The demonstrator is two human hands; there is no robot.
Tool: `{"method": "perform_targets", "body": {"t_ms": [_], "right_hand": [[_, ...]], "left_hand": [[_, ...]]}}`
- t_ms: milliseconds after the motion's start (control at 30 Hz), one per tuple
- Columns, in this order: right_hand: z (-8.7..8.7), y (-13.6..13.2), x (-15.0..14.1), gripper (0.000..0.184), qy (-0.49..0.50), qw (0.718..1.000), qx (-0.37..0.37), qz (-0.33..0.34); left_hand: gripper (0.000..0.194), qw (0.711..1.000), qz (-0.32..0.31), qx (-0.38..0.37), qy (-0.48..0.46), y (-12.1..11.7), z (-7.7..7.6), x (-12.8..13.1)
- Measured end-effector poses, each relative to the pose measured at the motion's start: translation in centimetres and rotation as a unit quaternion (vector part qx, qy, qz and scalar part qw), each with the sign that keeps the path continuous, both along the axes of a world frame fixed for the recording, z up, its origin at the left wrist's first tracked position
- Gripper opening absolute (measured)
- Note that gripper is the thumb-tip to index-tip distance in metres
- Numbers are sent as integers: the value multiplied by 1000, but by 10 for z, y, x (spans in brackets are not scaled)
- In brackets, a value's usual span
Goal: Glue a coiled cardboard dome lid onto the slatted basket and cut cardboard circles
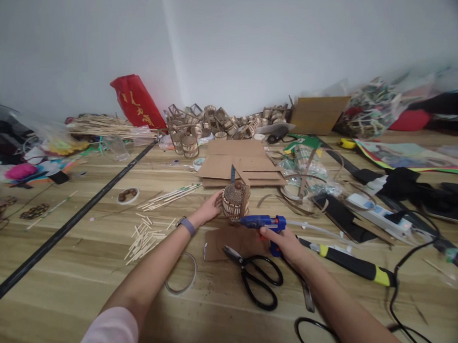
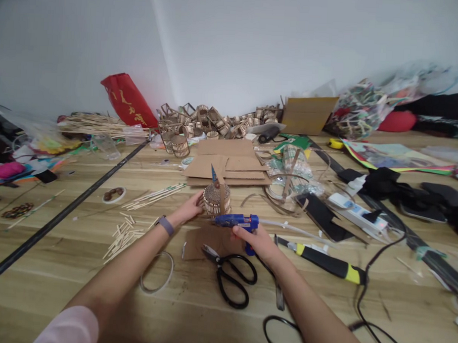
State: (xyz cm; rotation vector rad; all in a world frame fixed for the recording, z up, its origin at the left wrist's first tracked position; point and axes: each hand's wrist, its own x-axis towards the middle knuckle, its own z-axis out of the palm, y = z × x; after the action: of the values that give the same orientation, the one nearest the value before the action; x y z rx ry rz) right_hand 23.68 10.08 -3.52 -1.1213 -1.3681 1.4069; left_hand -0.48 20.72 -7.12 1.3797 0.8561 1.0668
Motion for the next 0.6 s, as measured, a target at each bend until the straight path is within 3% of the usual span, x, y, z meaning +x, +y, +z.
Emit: {"method": "perform_targets", "body": {"t_ms": [167, 367, 600], "right_hand": [[1, 1, -5, 46, 15, 1000, -9, -6], [2, 3, -6, 47, 39, 998, -31, -28], [0, 2, -9, 48, 58, 996, -40, -57]], "left_hand": [[93, 996, -73, 38, 46, -4, 1, 2], [107, 989, -33, 86, 119, -17, 1, -5], [103, 978, -16, 124, 167, -8, 5, -6]]}}
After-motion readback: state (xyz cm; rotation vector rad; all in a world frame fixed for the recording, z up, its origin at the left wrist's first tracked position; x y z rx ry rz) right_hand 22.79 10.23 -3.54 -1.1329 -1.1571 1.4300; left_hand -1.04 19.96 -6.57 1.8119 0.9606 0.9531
